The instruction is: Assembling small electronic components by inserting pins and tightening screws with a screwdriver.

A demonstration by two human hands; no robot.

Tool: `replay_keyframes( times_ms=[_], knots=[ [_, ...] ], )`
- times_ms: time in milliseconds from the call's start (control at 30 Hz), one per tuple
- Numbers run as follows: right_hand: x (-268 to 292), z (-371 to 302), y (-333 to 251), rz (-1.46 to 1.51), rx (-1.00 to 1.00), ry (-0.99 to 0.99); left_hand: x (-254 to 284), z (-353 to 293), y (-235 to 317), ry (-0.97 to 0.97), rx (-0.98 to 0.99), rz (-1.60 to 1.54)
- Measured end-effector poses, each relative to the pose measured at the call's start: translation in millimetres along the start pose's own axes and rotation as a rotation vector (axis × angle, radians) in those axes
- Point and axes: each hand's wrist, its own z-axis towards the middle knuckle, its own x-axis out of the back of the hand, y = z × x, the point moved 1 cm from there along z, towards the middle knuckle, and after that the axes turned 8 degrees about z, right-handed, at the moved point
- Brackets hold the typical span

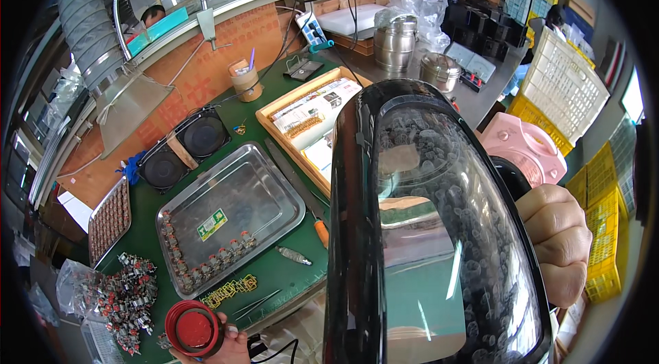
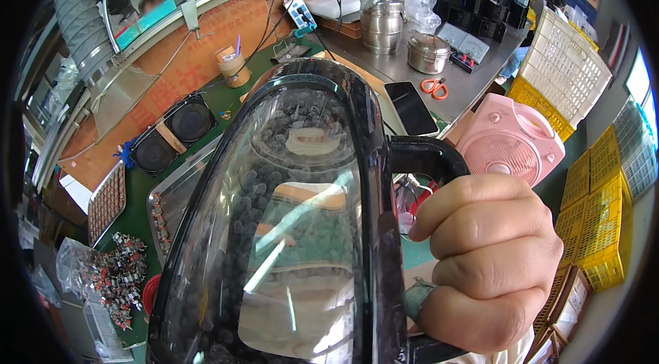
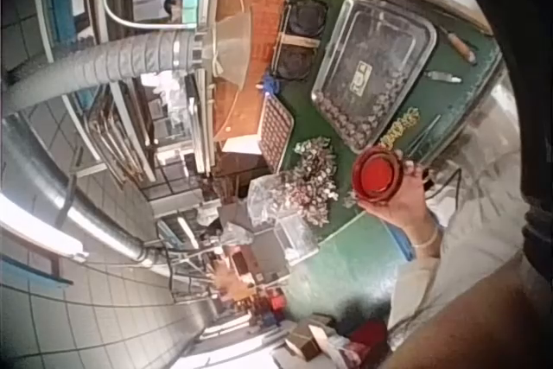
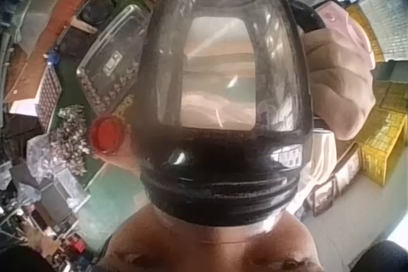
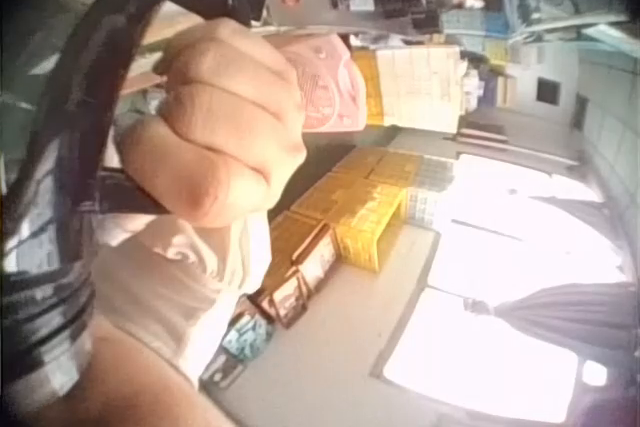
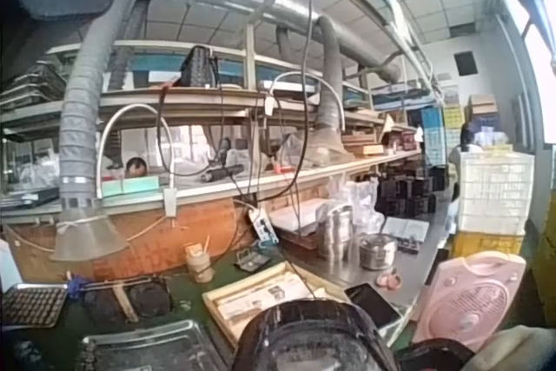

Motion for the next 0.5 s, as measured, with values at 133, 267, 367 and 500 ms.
replay_keyframes(
  times_ms=[133,267,367,500],
  knots=[
    [-1.0,-1.2,2.1,0.019,-0.004,-0.004,-19.7,1.8,2.7,0.249,-0.052,0.065],
    [-1.6,-1.1,3.1,0.007,0.010,0.006,-31.4,3.2,-4.6,0.483,-0.366,0.538],
    [0.2,-0.2,2.5,0.019,-0.002,-0.025,-27.8,1.9,-1.1,0.464,-0.385,0.482],
    [-1.7,-2.3,5.1,0.001,0.015,-0.001,-27.8,4.7,-1.9,0.495,-0.383,0.388]
  ],
)
